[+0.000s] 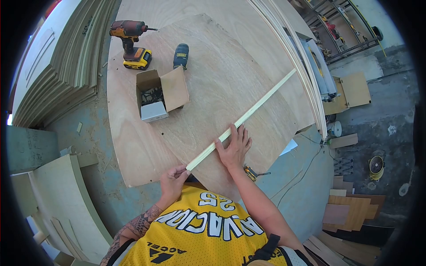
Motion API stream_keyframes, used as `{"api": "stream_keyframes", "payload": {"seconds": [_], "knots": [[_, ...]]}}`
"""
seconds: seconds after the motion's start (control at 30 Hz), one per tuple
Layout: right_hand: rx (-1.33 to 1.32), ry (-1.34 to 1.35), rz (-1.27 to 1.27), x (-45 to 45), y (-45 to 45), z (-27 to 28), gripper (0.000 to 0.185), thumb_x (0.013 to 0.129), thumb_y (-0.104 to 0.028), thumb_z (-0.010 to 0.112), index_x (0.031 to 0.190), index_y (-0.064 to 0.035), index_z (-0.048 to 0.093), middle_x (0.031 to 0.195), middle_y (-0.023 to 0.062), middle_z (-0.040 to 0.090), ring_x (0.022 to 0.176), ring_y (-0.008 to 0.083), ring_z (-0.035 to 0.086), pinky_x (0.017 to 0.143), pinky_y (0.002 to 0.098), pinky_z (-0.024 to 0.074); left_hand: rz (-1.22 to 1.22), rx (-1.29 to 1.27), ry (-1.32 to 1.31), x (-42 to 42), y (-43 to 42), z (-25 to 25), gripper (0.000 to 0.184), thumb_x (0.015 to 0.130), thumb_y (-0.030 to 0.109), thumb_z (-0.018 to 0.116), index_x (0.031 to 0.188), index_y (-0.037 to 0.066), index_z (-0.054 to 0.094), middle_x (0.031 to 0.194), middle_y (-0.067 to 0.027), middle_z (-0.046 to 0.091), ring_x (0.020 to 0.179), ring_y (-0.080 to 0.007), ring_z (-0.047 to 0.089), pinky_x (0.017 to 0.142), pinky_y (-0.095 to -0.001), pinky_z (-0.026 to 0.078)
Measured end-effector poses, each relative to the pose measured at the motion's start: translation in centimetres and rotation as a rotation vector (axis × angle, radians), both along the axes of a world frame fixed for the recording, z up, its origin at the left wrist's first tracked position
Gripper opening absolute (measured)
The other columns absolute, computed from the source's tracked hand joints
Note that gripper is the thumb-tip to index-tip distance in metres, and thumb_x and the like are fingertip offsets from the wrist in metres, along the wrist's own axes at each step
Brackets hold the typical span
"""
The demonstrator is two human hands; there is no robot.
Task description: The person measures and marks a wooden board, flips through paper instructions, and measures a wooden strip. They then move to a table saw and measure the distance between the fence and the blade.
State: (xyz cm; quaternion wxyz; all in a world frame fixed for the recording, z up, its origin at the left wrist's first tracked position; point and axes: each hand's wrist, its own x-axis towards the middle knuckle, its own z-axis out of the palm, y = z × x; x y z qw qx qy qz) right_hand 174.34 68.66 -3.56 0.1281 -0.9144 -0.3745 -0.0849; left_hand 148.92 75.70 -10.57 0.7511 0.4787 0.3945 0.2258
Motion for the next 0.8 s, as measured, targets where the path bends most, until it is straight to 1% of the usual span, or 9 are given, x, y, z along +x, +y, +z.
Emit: {"api": "stream_keyframes", "payload": {"seconds": [0.23, 0.37, 0.57, 0.8], "knots": [[0.007, -0.005, -0.007, -0.1, 0.0, -0.2, 0.095, 0.090, -0.060, 0.078, 0.168, -0.0152, 0.045, 0.172, 0.0327, 0.038, 0.161, 0.0538, 0.030, 0.128, 0.0753, 0.0160, -0.012, -0.007, -0.016, -0.1, 0.2, -0.6, 0.027, 0.102, 0.004, 0.079, 0.126, -0.007, 0.077, 0.111, -0.0106, 0.082, 0.099, -0.0126, 0.076, 0.091, -0.0265, 0.061], [0.015, -0.007, -0.015, 0.0, 0.0, -0.2, 0.095, 0.090, -0.060, 0.078, 0.168, -0.0159, 0.045, 0.171, 0.0326, 0.039, 0.161, 0.0538, 0.030, 0.128, 0.0752, 0.0160, -0.040, 0.006, 0.008, -0.1, 0.4, 0.3, 0.026, 0.102, 0.004, 0.079, 0.125, -0.007, 0.078, 0.112, -0.0108, 0.082, 0.099, -0.0126, 0.076, 0.092, -0.0265, 0.061], [0.027, -0.005, -0.015, -0.1, 0.0, -0.2, 0.094, 0.089, -0.059, 0.078, 0.167, -0.0162, 0.047, 0.172, 0.0318, 0.039, 0.161, 0.0538, 0.032, 0.128, 0.0748, 0.0156, -0.029, -0.054, -0.030, -0.1, 0.3, -0.1, 0.026, 0.101, 0.005, 0.079, 0.125, -0.007, 0.078, 0.112, -0.0106, 0.082, 0.100, -0.0130, 0.077, 0.092, -0.0270, 0.061], [0.042, -0.007, -0.015, 0.0, 0.1, -0.2, 0.093, 0.089, -0.059, 0.078, 0.165, -0.0156, 0.049, 0.173, 0.0305, 0.039, 0.161, 0.0531, 0.032, 0.129, 0.0744, 0.0157, -0.007, -0.097, -0.035, 0.0, 0.4, -0.6, 0.030, 0.100, 0.008, 0.082, 0.124, -0.008, 0.077, 0.112, -0.0109, 0.082, 0.099, -0.0136, 0.077, 0.092, -0.0274, 0.061]]}}
